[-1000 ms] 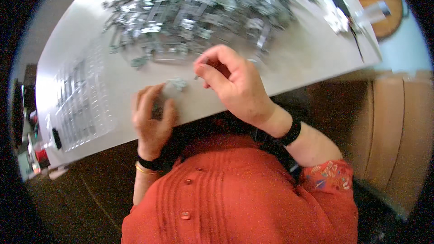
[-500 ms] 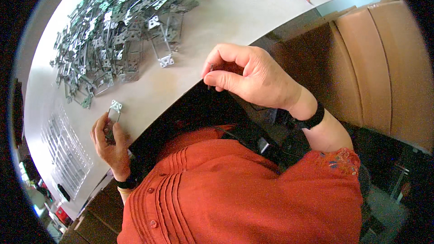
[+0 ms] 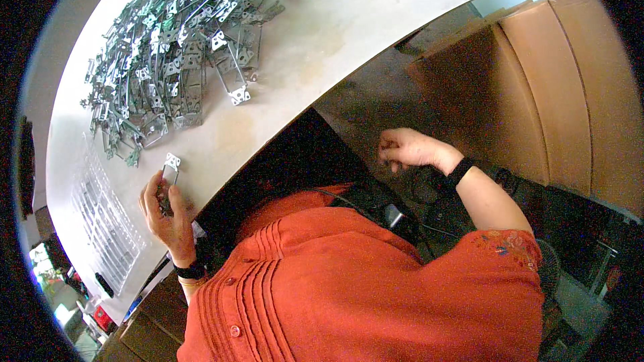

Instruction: The person assembles small metal brackets by hand, inserting a thin metal rod into the holes of two bracket pieces. They pick up the components from a pile on the table and place the assembled units into a clear plastic organizer tray. The process is repeated continuously throughout the video.

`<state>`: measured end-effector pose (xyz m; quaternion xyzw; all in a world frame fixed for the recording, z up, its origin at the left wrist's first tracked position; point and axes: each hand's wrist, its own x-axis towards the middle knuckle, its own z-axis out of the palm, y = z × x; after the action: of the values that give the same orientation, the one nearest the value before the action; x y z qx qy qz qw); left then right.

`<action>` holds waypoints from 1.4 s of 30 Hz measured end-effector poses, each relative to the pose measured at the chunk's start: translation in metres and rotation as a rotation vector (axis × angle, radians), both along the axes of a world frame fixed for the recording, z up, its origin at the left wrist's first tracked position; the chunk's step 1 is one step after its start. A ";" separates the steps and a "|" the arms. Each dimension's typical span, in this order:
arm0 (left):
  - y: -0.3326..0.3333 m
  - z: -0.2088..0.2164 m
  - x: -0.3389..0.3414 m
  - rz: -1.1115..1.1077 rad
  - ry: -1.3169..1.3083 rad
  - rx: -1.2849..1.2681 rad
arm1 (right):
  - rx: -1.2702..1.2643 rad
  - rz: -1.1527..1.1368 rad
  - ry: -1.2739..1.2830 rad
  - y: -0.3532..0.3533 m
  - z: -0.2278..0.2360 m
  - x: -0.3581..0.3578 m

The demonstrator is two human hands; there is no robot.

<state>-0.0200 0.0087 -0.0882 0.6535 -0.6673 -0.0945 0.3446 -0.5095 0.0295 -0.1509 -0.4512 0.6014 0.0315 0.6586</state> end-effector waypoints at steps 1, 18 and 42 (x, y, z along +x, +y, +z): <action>0.000 0.000 0.000 0.001 0.004 0.006 | 0.020 0.014 -0.025 0.013 -0.019 -0.011; -0.001 0.000 0.001 -0.034 -0.007 -0.035 | 0.298 -0.030 -0.141 0.110 -0.059 -0.007; -0.022 0.034 -0.088 -1.227 0.334 0.674 | 0.409 -0.446 -0.180 0.127 -0.062 -0.008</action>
<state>-0.1081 -0.0129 -0.0544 0.2083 -0.7872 -0.5706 0.1063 -0.5172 0.1566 -0.2129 -0.1673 0.6059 -0.0336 0.7770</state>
